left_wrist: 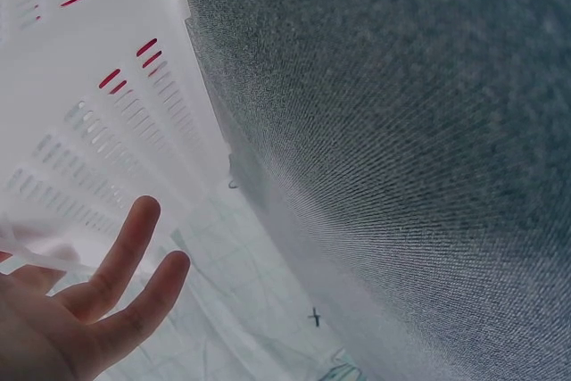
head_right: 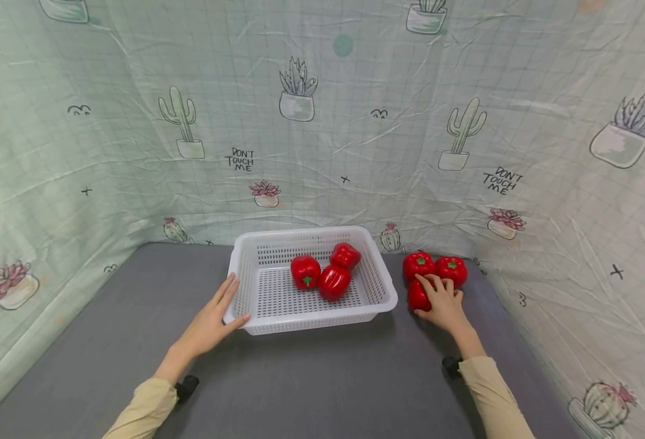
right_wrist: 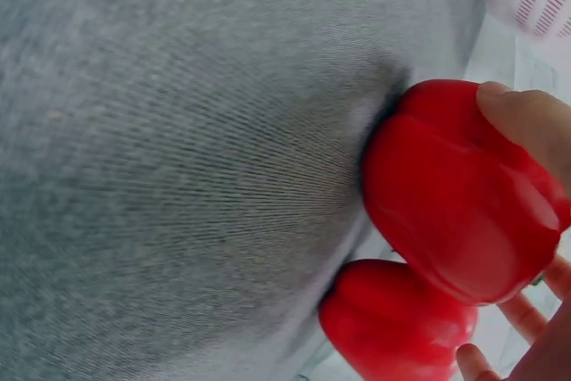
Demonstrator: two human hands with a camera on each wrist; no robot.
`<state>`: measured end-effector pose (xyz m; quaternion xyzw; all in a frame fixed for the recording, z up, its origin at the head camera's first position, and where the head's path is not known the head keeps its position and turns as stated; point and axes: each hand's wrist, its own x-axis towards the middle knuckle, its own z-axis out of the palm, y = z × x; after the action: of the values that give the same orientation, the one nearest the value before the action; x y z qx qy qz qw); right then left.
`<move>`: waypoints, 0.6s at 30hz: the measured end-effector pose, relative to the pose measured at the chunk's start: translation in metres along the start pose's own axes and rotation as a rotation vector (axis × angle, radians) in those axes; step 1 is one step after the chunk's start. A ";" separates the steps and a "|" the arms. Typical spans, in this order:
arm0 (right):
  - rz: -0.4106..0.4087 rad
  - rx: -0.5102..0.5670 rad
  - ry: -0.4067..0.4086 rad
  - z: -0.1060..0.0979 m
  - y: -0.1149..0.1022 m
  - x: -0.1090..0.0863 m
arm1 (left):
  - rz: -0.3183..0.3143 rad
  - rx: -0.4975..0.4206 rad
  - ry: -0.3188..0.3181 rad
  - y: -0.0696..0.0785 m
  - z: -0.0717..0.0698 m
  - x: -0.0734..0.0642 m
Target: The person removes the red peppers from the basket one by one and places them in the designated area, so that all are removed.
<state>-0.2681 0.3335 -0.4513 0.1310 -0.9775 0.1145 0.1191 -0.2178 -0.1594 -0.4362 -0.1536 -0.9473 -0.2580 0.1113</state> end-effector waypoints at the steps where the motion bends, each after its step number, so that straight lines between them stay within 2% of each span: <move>1: 0.003 0.004 -0.001 -0.001 -0.001 0.000 | 0.000 -0.001 0.000 0.000 0.000 0.000; 8: 0.003 0.030 0.029 -0.011 -0.017 0.006 | 0.004 -0.006 0.003 0.000 0.001 -0.001; 18: -0.143 0.061 0.145 -0.028 -0.052 0.020 | 0.002 -0.002 0.000 0.000 0.000 0.000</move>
<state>-0.2667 0.2869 -0.4099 0.1954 -0.9506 0.1447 0.1932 -0.2180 -0.1595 -0.4365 -0.1548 -0.9469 -0.2590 0.1112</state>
